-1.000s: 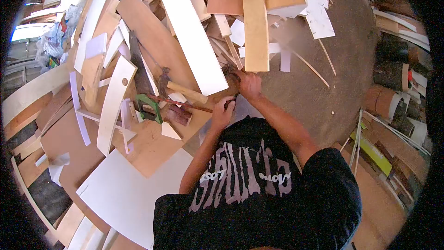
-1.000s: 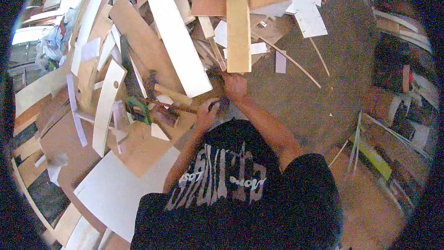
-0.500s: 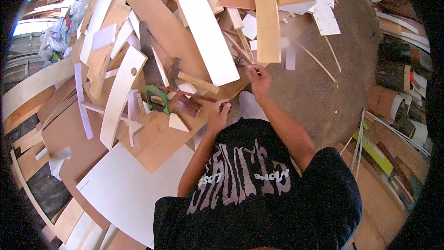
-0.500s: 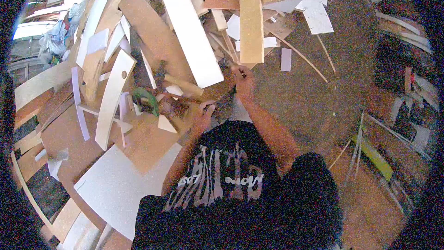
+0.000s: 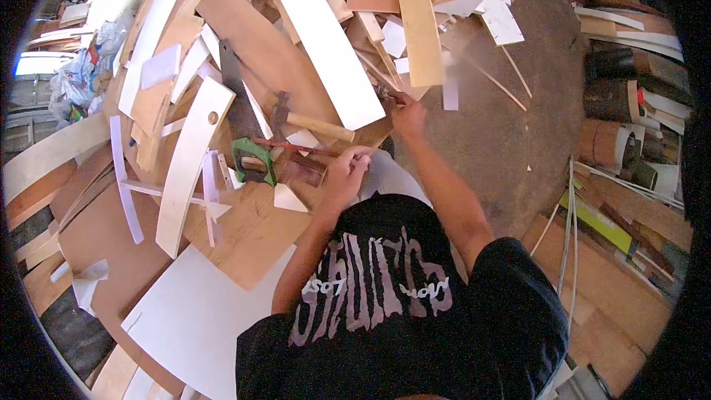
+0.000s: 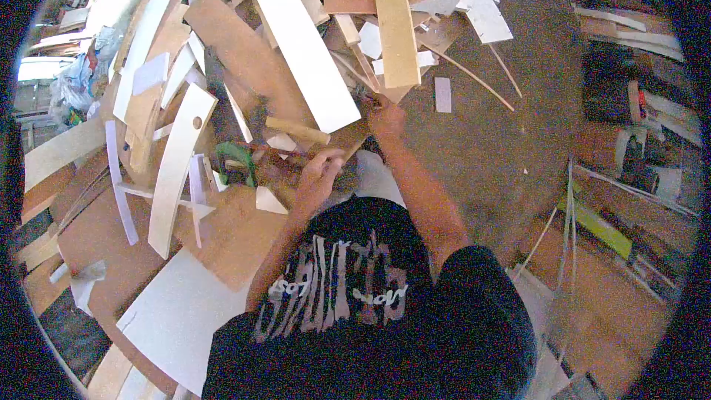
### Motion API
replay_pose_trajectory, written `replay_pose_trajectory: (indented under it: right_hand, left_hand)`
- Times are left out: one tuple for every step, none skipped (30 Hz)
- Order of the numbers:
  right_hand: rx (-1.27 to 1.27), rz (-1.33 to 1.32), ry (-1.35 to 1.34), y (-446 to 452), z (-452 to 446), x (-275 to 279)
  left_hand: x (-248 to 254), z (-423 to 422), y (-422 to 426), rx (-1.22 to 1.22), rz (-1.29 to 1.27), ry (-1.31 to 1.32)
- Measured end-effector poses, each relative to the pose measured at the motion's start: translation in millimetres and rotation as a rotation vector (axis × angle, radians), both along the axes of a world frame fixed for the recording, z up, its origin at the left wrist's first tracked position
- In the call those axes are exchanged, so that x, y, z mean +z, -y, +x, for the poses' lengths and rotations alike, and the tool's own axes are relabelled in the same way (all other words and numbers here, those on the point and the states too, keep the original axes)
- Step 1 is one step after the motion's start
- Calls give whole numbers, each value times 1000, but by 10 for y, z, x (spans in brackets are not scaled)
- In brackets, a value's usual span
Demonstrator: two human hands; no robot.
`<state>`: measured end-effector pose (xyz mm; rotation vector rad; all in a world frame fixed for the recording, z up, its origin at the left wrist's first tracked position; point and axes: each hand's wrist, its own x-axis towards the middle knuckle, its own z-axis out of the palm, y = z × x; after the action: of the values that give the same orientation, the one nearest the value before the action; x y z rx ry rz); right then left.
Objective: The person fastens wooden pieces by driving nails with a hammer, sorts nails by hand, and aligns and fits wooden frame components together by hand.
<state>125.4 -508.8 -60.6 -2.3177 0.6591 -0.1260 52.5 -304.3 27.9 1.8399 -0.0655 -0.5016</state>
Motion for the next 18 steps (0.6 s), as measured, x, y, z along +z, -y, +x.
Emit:
replay_pose_trajectory:
  right_hand:
    - [26,-23,-23,29,50,-46]
    - [27,-21,-18,74,73,-92]
    - [95,-47,6,108,54,-92]
    - [158,-71,27,143,29,-102]
    - [152,-64,25,186,23,-119]
    - [236,-118,-3,233,26,-126]
    - [321,-171,-31,273,33,-136]
    - [318,-163,-34,294,47,-153]
    - [360,-202,-31,298,65,-186]
    - [404,-241,-28,312,78,-212]
    - [404,-229,-30,332,86,-241]
    - [420,-241,-35,336,116,-223]
    - [437,-253,-43,331,132,-194]
    - [439,-245,-43,323,152,-186]
    - [486,-304,-188,330,195,-210]
    - [531,-366,-330,345,249,-229]
    - [535,-368,-321,371,287,-247]
    - [531,-374,-105,386,293,-240]
  left_hand:
    - [21,70,82,2,-68,-43]
    - [21,141,152,3,-66,-38]
    - [1,194,218,-7,-48,23]
    - [-21,237,277,-22,-27,82]
    - [-42,280,330,-28,-20,80]
    - [-69,325,382,-2,-47,51]
    - [-97,363,431,27,-72,22]
    - [-125,395,482,23,-65,18]
    - [-137,425,529,45,-46,15]
    - [-145,448,574,68,-28,13]
    - [-157,464,613,67,-17,9]
    - [-155,483,646,87,-39,-16]
    - [-137,491,668,107,-61,-43]
    - [-117,493,678,109,-53,-44]
    - [-103,498,693,111,-47,-77]
    - [-90,509,711,113,-43,-108]
    - [-82,515,727,118,-42,-99]
    - [-59,505,733,104,-15,-45]
